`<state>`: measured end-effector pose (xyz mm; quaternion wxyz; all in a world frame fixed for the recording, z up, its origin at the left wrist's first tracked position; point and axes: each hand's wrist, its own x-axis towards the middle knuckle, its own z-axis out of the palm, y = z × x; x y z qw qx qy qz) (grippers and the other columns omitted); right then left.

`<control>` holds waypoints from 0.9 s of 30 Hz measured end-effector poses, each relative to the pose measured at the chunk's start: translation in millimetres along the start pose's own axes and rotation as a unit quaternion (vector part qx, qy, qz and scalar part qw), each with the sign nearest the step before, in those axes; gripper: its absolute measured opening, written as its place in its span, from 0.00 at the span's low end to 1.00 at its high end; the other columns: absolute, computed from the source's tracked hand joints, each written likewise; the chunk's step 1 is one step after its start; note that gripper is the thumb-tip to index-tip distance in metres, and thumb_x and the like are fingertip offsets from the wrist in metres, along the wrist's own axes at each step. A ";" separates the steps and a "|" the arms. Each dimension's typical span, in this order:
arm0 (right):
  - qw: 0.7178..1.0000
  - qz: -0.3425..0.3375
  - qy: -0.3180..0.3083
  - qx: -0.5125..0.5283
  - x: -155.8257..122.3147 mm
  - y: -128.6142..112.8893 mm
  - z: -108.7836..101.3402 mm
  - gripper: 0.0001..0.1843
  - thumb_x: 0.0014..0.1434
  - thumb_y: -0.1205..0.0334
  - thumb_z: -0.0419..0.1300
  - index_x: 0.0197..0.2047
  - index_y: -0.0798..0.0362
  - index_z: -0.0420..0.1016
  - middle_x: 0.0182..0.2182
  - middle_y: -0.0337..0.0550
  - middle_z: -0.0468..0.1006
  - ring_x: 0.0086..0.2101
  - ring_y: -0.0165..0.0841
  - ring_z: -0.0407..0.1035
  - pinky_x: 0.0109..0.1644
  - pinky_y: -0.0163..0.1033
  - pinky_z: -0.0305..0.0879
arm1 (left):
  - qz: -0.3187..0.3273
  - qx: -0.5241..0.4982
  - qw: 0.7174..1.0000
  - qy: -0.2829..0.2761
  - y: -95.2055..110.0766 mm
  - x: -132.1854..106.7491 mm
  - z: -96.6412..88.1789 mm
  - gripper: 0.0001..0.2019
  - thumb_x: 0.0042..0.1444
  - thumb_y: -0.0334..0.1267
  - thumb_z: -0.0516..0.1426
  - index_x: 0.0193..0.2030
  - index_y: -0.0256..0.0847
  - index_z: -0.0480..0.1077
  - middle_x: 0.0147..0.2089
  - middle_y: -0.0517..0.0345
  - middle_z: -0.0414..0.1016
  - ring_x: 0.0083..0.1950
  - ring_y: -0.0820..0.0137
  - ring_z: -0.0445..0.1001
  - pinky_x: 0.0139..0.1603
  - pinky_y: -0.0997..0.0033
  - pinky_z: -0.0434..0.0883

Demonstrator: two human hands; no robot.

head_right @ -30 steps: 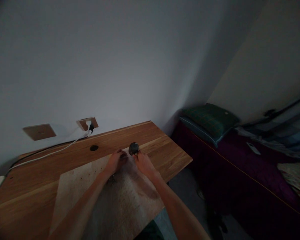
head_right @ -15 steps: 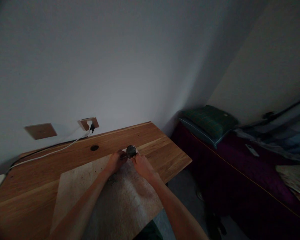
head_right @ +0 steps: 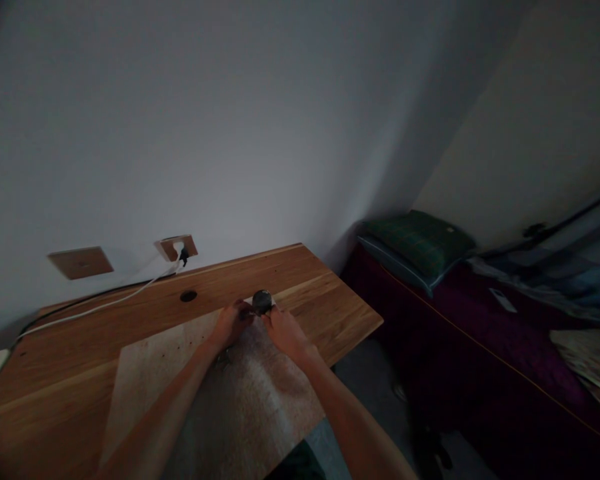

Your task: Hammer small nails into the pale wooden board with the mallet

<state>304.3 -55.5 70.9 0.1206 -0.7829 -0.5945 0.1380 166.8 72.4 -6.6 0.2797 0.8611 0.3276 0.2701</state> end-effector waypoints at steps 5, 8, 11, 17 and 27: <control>1.000 -0.004 -0.005 -0.004 0.4 -1.0 -1.6 0.16 0.73 0.58 0.50 0.51 0.58 0.74 0.44 0.58 0.83 0.47 0.42 0.78 0.45 0.36 0.66 | -0.010 -0.006 1.000 0.001 -2.4 0.3 2.4 0.09 0.52 0.24 0.60 0.37 0.38 0.79 0.39 0.54 0.77 0.38 0.70 0.76 0.41 0.74 0.68; 1.000 -0.003 -0.012 -0.005 1.9 -1.3 -0.4 0.17 0.73 0.58 0.49 0.51 0.59 0.74 0.45 0.58 0.82 0.47 0.41 0.78 0.45 0.36 0.66 | 0.002 -0.011 1.000 -0.002 -3.4 0.4 2.7 0.09 0.53 0.24 0.60 0.36 0.39 0.80 0.38 0.55 0.77 0.38 0.70 0.75 0.41 0.74 0.68; 1.000 -0.001 -0.023 -0.008 4.0 0.3 1.0 0.17 0.72 0.58 0.50 0.48 0.58 0.76 0.44 0.58 0.83 0.47 0.42 0.78 0.46 0.36 0.65 | 0.009 -0.008 1.000 0.000 -3.3 0.5 2.6 0.09 0.52 0.25 0.61 0.37 0.39 0.80 0.39 0.54 0.77 0.39 0.69 0.75 0.41 0.74 0.67; 1.000 0.000 -0.024 -0.006 2.5 -0.3 -1.6 0.18 0.73 0.57 0.49 0.50 0.60 0.75 0.45 0.60 0.82 0.48 0.42 0.78 0.47 0.37 0.65 | 0.003 0.001 1.000 0.005 -3.0 1.3 2.9 0.09 0.53 0.24 0.61 0.37 0.38 0.80 0.37 0.54 0.76 0.38 0.69 0.75 0.40 0.74 0.67; 1.000 0.004 -0.013 -0.009 -0.3 -0.9 -0.8 0.18 0.73 0.57 0.48 0.51 0.59 0.75 0.44 0.59 0.83 0.47 0.42 0.78 0.46 0.37 0.65 | 0.009 -0.010 1.000 -0.003 -1.6 0.1 1.9 0.09 0.53 0.24 0.60 0.37 0.38 0.80 0.38 0.54 0.76 0.37 0.70 0.75 0.40 0.74 0.68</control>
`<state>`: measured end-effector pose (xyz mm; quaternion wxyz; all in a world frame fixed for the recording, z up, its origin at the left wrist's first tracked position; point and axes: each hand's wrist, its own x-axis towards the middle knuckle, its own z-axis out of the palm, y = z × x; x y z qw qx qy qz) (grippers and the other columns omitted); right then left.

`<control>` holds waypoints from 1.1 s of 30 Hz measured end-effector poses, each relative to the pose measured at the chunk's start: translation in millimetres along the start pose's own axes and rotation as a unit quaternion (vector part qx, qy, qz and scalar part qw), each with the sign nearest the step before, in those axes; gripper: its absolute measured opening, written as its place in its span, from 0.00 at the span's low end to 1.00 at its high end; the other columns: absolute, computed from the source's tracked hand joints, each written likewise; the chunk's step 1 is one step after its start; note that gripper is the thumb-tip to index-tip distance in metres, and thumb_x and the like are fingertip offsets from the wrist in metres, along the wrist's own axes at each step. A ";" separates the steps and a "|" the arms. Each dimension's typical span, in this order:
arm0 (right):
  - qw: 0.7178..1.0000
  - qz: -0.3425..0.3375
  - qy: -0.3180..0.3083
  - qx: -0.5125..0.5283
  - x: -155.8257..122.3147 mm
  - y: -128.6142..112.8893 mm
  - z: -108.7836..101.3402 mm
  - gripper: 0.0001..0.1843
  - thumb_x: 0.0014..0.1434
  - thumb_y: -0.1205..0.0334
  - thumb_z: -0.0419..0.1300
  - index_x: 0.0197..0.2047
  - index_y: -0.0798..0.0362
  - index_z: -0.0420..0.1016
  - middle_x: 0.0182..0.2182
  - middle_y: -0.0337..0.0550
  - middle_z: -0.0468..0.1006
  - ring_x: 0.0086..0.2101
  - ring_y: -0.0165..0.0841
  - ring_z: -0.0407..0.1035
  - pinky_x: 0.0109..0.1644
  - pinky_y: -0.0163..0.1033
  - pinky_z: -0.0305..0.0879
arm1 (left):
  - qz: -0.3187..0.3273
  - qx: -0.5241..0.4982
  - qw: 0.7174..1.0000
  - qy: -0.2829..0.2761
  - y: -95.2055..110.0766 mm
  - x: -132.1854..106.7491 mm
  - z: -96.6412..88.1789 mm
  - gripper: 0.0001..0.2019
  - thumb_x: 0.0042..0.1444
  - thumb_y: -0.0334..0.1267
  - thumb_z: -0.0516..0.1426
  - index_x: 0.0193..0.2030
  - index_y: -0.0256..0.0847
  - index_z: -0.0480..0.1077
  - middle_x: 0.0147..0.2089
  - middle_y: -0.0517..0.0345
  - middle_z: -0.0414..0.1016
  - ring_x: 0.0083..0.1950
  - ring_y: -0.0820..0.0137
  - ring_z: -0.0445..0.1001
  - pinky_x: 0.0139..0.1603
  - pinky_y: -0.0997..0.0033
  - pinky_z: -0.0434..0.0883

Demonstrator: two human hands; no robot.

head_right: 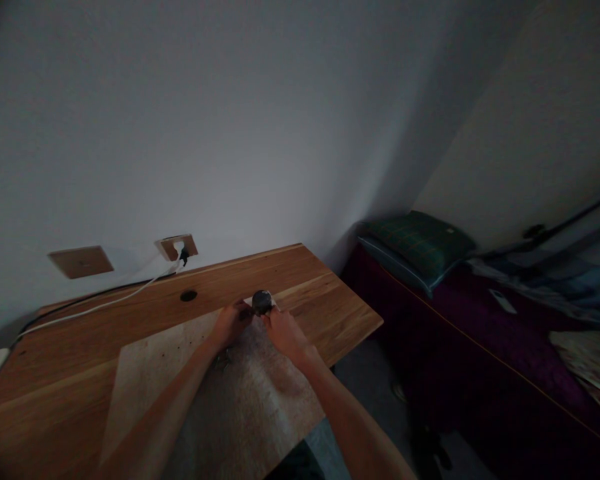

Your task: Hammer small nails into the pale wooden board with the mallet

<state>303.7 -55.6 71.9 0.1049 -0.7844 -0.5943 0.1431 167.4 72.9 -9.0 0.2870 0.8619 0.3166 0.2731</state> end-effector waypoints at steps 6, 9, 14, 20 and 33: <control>1.000 -0.002 0.001 -0.004 -0.3 1.1 -0.1 0.18 0.73 0.57 0.49 0.50 0.59 0.76 0.45 0.58 0.83 0.46 0.42 0.78 0.45 0.37 0.66 | -0.010 0.006 1.000 0.017 -0.7 0.5 0.9 0.08 0.53 0.25 0.61 0.38 0.38 0.79 0.38 0.55 0.75 0.37 0.70 0.74 0.40 0.74 0.67; 1.000 -0.002 0.004 -0.003 -0.7 -1.0 0.3 0.18 0.73 0.57 0.49 0.50 0.59 0.75 0.45 0.59 0.83 0.46 0.42 0.78 0.45 0.38 0.67 | -0.014 0.001 1.000 0.008 -0.3 1.0 0.2 0.08 0.53 0.24 0.61 0.37 0.37 0.79 0.38 0.55 0.75 0.36 0.71 0.74 0.39 0.75 0.67; 1.000 -0.005 0.006 -0.001 -2.4 -3.4 -0.3 0.18 0.73 0.57 0.49 0.51 0.59 0.75 0.44 0.59 0.83 0.46 0.42 0.78 0.46 0.38 0.68 | -0.008 0.000 1.000 0.000 -0.4 1.1 0.8 0.09 0.53 0.23 0.61 0.37 0.38 0.80 0.37 0.55 0.76 0.37 0.71 0.74 0.41 0.75 0.67; 1.000 -0.011 0.002 -0.004 -2.1 -0.7 -1.2 0.17 0.72 0.58 0.51 0.50 0.60 0.76 0.45 0.59 0.83 0.48 0.43 0.77 0.48 0.38 0.67 | -0.016 0.009 1.000 0.006 2.4 0.2 -1.0 0.09 0.52 0.26 0.62 0.39 0.39 0.80 0.39 0.55 0.76 0.39 0.70 0.75 0.41 0.74 0.69; 1.000 -0.012 0.001 0.005 -0.6 -1.0 -2.4 0.17 0.73 0.57 0.49 0.52 0.59 0.75 0.45 0.58 0.83 0.47 0.42 0.78 0.45 0.37 0.66 | -0.021 0.006 1.000 0.001 5.4 0.7 -2.6 0.09 0.52 0.26 0.61 0.39 0.39 0.80 0.40 0.54 0.76 0.39 0.69 0.75 0.42 0.74 0.69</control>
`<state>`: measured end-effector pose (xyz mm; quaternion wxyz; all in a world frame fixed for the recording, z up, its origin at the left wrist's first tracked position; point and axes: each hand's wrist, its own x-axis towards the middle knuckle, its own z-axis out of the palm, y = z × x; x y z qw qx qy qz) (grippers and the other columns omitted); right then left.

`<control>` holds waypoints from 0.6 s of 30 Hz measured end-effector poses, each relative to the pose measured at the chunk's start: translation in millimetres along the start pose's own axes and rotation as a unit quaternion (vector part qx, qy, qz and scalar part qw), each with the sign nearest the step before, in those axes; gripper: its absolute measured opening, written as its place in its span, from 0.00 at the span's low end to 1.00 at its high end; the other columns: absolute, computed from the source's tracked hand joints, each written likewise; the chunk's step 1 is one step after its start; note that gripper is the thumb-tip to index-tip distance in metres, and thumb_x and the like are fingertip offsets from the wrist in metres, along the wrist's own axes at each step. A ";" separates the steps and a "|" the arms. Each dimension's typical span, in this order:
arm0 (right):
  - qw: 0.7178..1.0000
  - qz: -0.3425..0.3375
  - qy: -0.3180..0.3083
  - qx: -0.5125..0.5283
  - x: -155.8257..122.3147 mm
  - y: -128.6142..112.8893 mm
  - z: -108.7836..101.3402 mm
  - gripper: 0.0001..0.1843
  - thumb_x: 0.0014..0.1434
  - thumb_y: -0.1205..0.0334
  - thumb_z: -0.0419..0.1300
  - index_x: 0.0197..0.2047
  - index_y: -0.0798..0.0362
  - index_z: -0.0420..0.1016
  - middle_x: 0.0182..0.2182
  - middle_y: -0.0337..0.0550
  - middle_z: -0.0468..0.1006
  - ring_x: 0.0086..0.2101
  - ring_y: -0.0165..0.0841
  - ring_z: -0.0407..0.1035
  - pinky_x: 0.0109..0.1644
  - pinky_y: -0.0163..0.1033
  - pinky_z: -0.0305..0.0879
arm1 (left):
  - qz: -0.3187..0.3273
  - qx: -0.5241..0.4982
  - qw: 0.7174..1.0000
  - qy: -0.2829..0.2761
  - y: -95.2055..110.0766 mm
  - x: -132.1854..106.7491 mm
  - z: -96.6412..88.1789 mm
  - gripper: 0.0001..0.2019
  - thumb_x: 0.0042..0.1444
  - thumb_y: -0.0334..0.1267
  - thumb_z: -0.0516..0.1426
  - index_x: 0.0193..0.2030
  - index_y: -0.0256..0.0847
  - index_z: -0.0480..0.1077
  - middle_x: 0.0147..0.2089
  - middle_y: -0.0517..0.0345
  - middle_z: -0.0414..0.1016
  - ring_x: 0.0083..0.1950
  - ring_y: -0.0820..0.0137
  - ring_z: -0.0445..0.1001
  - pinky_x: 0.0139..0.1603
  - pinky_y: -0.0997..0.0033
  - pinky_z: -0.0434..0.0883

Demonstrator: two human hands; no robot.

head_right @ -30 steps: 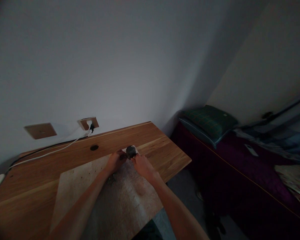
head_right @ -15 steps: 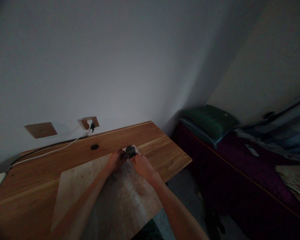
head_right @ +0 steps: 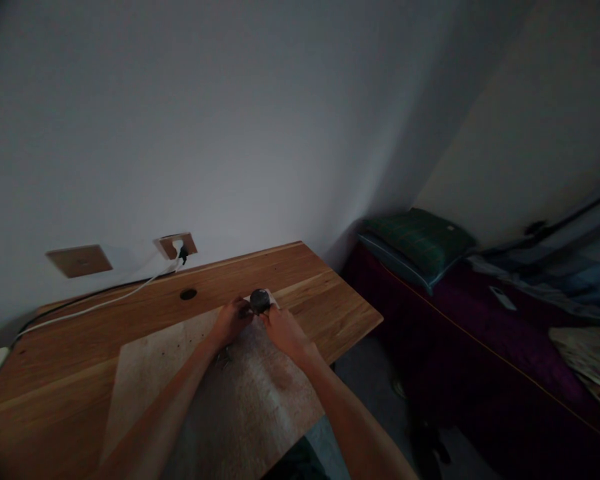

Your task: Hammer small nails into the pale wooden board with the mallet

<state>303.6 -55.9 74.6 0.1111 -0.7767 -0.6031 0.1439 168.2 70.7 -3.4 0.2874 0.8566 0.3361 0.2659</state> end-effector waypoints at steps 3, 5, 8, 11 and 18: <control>1.000 0.002 -0.005 -0.006 1.4 2.3 0.5 0.16 0.72 0.58 0.51 0.50 0.60 0.76 0.44 0.59 0.83 0.47 0.43 0.78 0.45 0.37 0.66 | -0.007 0.002 1.000 0.007 -1.0 -0.1 0.1 0.06 0.54 0.27 0.61 0.37 0.38 0.79 0.39 0.54 0.75 0.38 0.69 0.75 0.41 0.74 0.69; 1.000 0.001 -0.004 -0.008 1.5 2.7 0.2 0.16 0.72 0.58 0.51 0.50 0.59 0.76 0.44 0.59 0.83 0.47 0.43 0.78 0.46 0.37 0.66 | 0.003 -0.002 1.000 0.000 -2.7 -0.1 0.7 0.06 0.56 0.27 0.60 0.36 0.38 0.79 0.39 0.54 0.76 0.38 0.70 0.76 0.41 0.74 0.69; 1.000 0.000 0.001 -0.008 0.5 1.6 -0.3 0.17 0.73 0.58 0.49 0.52 0.58 0.75 0.45 0.57 0.83 0.47 0.41 0.78 0.46 0.36 0.66 | 0.017 -0.007 1.000 -0.002 -4.7 0.0 1.8 0.08 0.55 0.25 0.60 0.37 0.38 0.79 0.38 0.54 0.76 0.38 0.70 0.76 0.41 0.75 0.69; 1.000 -0.001 0.002 -0.009 -0.4 0.4 -0.3 0.17 0.73 0.58 0.49 0.51 0.58 0.75 0.44 0.56 0.83 0.47 0.41 0.78 0.45 0.36 0.66 | 0.016 -0.007 1.000 -0.004 -4.4 0.1 1.7 0.10 0.54 0.24 0.59 0.38 0.38 0.80 0.39 0.54 0.77 0.38 0.70 0.76 0.41 0.74 0.69; 1.000 0.004 0.006 -0.014 -1.7 0.4 -0.1 0.17 0.74 0.58 0.48 0.51 0.58 0.74 0.44 0.57 0.83 0.45 0.41 0.79 0.43 0.37 0.66 | 0.017 -0.001 1.000 -0.010 -2.3 0.1 0.1 0.10 0.53 0.25 0.60 0.38 0.39 0.80 0.40 0.53 0.78 0.40 0.68 0.77 0.43 0.73 0.69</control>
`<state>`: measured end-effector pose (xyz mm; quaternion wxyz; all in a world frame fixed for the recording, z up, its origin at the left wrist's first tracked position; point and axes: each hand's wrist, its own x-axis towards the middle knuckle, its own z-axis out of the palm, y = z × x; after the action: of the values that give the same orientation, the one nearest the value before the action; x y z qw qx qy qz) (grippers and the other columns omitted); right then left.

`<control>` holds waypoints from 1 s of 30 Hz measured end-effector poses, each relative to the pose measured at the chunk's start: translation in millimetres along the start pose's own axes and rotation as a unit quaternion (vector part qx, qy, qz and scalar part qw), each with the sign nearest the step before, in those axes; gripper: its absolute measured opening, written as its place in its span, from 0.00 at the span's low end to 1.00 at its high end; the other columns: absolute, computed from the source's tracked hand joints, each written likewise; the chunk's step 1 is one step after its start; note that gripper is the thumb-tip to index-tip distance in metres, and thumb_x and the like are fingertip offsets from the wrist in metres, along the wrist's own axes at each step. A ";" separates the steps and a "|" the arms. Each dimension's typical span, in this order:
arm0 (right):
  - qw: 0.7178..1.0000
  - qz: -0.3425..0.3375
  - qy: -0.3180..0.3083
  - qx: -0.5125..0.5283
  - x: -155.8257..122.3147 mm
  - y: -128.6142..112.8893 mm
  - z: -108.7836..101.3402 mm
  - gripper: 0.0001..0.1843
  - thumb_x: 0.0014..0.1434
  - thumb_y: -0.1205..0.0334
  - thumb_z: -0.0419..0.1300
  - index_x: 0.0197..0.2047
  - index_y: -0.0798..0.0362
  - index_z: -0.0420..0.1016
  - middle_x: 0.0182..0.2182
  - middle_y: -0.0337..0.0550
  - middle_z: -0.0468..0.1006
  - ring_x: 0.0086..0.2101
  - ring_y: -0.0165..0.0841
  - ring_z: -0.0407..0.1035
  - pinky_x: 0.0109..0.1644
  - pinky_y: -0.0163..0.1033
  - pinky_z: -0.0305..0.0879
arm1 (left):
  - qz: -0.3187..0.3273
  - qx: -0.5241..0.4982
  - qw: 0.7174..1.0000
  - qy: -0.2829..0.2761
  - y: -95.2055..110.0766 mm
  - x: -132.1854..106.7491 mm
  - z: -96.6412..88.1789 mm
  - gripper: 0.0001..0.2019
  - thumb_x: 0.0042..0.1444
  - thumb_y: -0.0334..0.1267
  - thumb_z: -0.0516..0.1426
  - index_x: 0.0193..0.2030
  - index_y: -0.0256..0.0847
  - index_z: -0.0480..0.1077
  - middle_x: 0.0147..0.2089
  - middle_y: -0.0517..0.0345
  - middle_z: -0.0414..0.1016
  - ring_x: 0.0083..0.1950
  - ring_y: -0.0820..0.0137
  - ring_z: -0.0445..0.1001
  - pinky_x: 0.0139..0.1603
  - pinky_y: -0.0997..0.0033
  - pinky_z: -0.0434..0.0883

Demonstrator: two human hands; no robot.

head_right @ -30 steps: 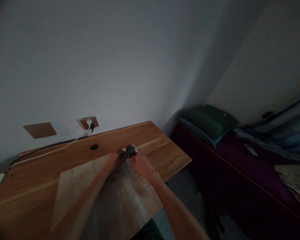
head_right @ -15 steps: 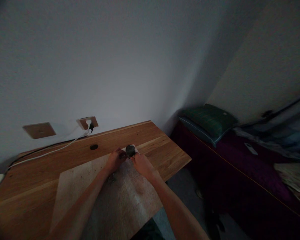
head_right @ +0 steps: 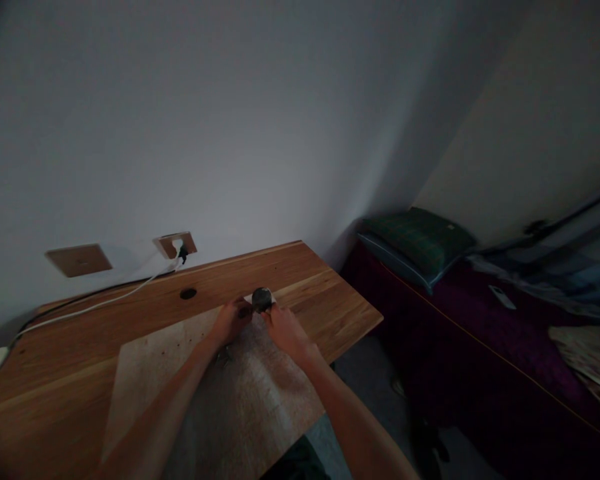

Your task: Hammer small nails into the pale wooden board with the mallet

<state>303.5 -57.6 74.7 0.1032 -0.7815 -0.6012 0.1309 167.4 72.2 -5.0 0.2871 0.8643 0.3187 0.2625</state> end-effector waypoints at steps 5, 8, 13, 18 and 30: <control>1.000 -0.006 -0.006 0.000 1.4 1.9 1.4 0.15 0.72 0.58 0.51 0.49 0.57 0.76 0.45 0.56 0.83 0.46 0.41 0.78 0.45 0.36 0.66 | 0.001 0.001 1.000 0.005 0.2 -0.2 1.1 0.09 0.53 0.26 0.61 0.39 0.40 0.81 0.39 0.55 0.76 0.39 0.69 0.76 0.43 0.73 0.69; 1.000 -0.006 -0.004 0.003 1.4 2.4 1.1 0.16 0.73 0.58 0.50 0.49 0.58 0.76 0.44 0.57 0.83 0.47 0.41 0.78 0.45 0.36 0.66 | -0.004 0.002 1.000 0.020 -0.1 -0.8 1.5 0.08 0.53 0.28 0.63 0.40 0.39 0.79 0.41 0.54 0.75 0.40 0.68 0.75 0.44 0.73 0.69; 1.000 -0.009 -0.004 0.009 0.3 0.5 -0.9 0.16 0.73 0.58 0.50 0.49 0.58 0.76 0.45 0.56 0.83 0.47 0.40 0.78 0.45 0.36 0.66 | 0.009 0.004 1.000 0.012 -2.7 -0.9 2.7 0.06 0.56 0.26 0.60 0.37 0.39 0.79 0.39 0.54 0.74 0.39 0.70 0.75 0.42 0.74 0.68; 1.000 -0.002 -0.003 0.015 -1.0 -1.0 -0.6 0.17 0.73 0.58 0.49 0.50 0.58 0.76 0.45 0.57 0.83 0.46 0.40 0.78 0.45 0.37 0.66 | 0.014 0.000 1.000 0.005 -2.5 0.5 2.8 0.09 0.55 0.25 0.60 0.38 0.40 0.80 0.39 0.54 0.76 0.40 0.69 0.75 0.44 0.73 0.69; 0.999 0.031 0.006 0.007 -1.0 6.3 2.6 0.20 0.75 0.57 0.45 0.51 0.59 0.75 0.44 0.57 0.82 0.46 0.40 0.78 0.42 0.35 0.64 | 0.017 0.004 1.000 0.006 -4.0 -1.4 0.6 0.09 0.54 0.25 0.60 0.39 0.38 0.80 0.41 0.52 0.79 0.42 0.66 0.78 0.45 0.71 0.71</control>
<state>308.2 -60.2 70.4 0.1081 -0.7999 -0.5750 0.1332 165.3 73.6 -8.5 0.2776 0.8692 0.3067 0.2709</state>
